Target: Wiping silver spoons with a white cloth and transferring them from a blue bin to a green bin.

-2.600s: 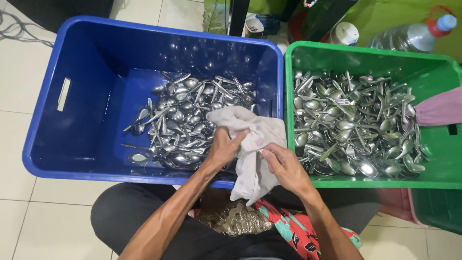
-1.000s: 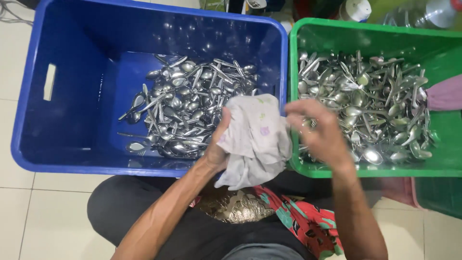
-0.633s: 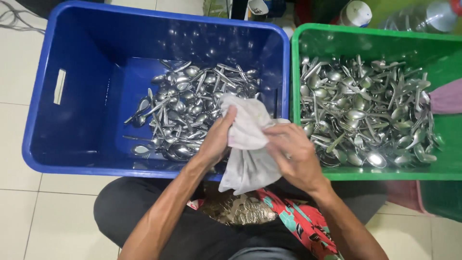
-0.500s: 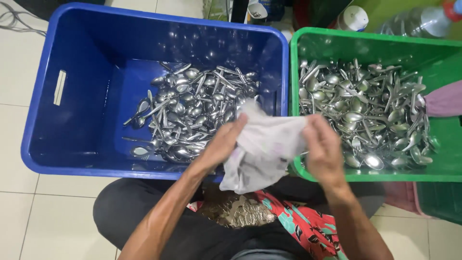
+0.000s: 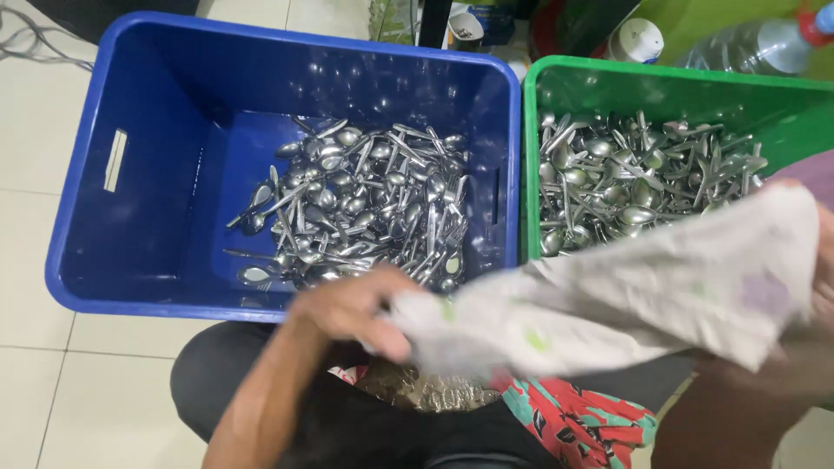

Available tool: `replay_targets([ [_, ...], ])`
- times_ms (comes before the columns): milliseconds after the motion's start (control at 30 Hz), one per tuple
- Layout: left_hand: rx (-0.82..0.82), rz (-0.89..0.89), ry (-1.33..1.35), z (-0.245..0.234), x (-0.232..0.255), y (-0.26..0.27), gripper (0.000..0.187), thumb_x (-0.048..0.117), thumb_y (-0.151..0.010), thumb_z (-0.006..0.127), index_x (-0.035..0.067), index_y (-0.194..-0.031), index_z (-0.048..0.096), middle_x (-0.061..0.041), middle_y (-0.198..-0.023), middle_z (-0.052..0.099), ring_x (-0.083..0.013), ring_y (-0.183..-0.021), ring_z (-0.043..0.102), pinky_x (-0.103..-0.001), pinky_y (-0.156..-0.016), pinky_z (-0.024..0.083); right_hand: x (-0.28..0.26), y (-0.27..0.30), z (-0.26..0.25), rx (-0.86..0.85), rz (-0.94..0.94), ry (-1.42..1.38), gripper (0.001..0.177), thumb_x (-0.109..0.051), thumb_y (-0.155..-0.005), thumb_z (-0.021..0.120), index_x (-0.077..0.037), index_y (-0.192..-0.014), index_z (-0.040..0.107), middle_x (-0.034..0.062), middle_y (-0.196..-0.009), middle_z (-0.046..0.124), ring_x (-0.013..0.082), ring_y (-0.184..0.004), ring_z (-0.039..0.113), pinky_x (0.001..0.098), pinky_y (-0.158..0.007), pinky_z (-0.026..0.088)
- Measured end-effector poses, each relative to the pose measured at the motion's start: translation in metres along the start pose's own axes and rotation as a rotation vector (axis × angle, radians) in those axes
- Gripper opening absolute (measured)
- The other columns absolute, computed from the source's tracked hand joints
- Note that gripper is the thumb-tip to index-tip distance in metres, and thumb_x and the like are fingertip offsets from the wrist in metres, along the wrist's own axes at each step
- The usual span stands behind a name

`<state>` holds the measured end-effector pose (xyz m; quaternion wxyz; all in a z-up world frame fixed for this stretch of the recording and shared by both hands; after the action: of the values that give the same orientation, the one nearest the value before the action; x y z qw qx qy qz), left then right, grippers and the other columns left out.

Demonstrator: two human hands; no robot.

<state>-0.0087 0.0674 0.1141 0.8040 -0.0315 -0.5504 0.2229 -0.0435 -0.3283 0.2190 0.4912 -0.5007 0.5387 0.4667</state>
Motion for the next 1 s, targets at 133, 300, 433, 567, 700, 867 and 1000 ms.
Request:
replay_targets([
  [133, 0.11, -0.043, 0.304, 0.058, 0.0, -0.016, 0.037, 0.016, -0.084, 0.069, -0.005, -0.114, 0.067, -0.002, -0.083, 0.067, -0.0094, -0.061, 0.053, -0.022, -0.054, 0.04, 0.004, -0.035, 0.054, 0.164, -0.174, 0.517, 0.008, 0.003, -0.109, 0.052, -0.002, -0.113, 0.058, 0.0062, -0.102, 0.06, 0.0106, -0.084, 0.051, 0.0239, -0.074, 0.046],
  [300, 0.43, -0.052, 0.522, 0.064, 0.004, -0.006, 0.069, 0.014, -0.081, 0.071, -0.016, -0.14, 0.052, -0.017, -0.115, 0.07, -0.0189, -0.091, 0.069, -0.025, -0.079, 0.057, -0.002, 0.002, 0.122, -0.142, -0.4, 0.429, 0.028, -0.006, -0.096, 0.05, 0.005, -0.12, 0.059, 0.0168, -0.125, 0.061, 0.0267, -0.117, 0.057, 0.0377, -0.106, 0.046],
  [433, 0.575, 0.107, 0.322, 0.047, 0.014, -0.003, 0.056, 0.009, -0.086, 0.063, -0.014, -0.135, 0.049, -0.016, -0.101, 0.067, -0.0181, -0.075, 0.066, -0.025, -0.065, 0.056, 0.02, 0.043, 0.149, -0.577, -0.315, 0.291, 0.064, -0.05, -0.075, 0.077, -0.001, -0.114, 0.065, 0.0116, -0.113, 0.071, 0.0263, -0.096, 0.067, 0.0402, -0.089, 0.052],
  [567, 0.711, 0.124, 0.211, 0.023, 0.04, -0.003, 0.04, 0.01, -0.094, 0.063, -0.01, -0.126, 0.051, -0.01, -0.087, 0.064, -0.0156, -0.062, 0.065, -0.021, -0.051, 0.057, 0.044, 0.058, 0.135, -0.565, -0.09, 0.053, 0.029, -0.017, -0.083, 0.073, -0.006, -0.06, 0.058, -0.0014, -0.056, 0.051, 0.012, -0.047, 0.039, 0.0301, -0.046, 0.031],
  [700, 0.9, -0.109, -0.067, 0.01, 0.059, -0.01, 0.032, 0.015, -0.086, 0.069, -0.004, -0.11, 0.062, -0.013, -0.09, 0.068, -0.0171, -0.069, 0.067, -0.025, -0.059, 0.057, 0.042, 0.057, 0.124, -0.477, 0.028, -0.117, 0.026, -0.014, -0.086, 0.063, 0.002, -0.064, 0.065, 0.0005, -0.056, 0.051, 0.0122, -0.045, 0.038, 0.0298, -0.044, 0.03],
  [867, 1.0, -0.153, -0.968, 0.026, 0.061, -0.023, 0.027, 0.032, -0.088, 0.07, 0.014, -0.109, 0.07, -0.005, -0.117, 0.07, -0.0215, -0.111, 0.064, -0.04, -0.098, 0.053, 0.05, 0.064, 0.105, -0.355, 0.105, -0.161, 0.025, -0.001, -0.08, 0.059, 0.011, -0.101, 0.065, 0.0209, -0.107, 0.07, 0.0187, -0.077, 0.058, 0.0264, -0.066, 0.046],
  [1000, 0.565, -0.046, -1.044, 0.09, 0.055, -0.063, 0.08, 0.055, -0.071, 0.072, -0.004, -0.124, 0.063, -0.018, -0.107, 0.072, -0.0271, -0.086, 0.072, -0.038, -0.075, 0.06, 0.022, 0.067, 0.119, -0.452, 0.032, -0.158, 0.014, 0.002, -0.083, 0.068, 0.004, -0.096, 0.063, 0.0215, -0.111, 0.07, 0.0209, -0.084, 0.063, 0.0291, -0.07, 0.051],
])
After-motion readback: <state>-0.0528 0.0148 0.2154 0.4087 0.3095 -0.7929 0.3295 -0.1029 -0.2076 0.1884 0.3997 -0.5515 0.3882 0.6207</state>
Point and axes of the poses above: each hand's wrist, its own y-axis away from the middle knuckle, its own z-axis out of the palm, x = y × z, the point moved 3 cm from there along -y, towards the middle knuckle
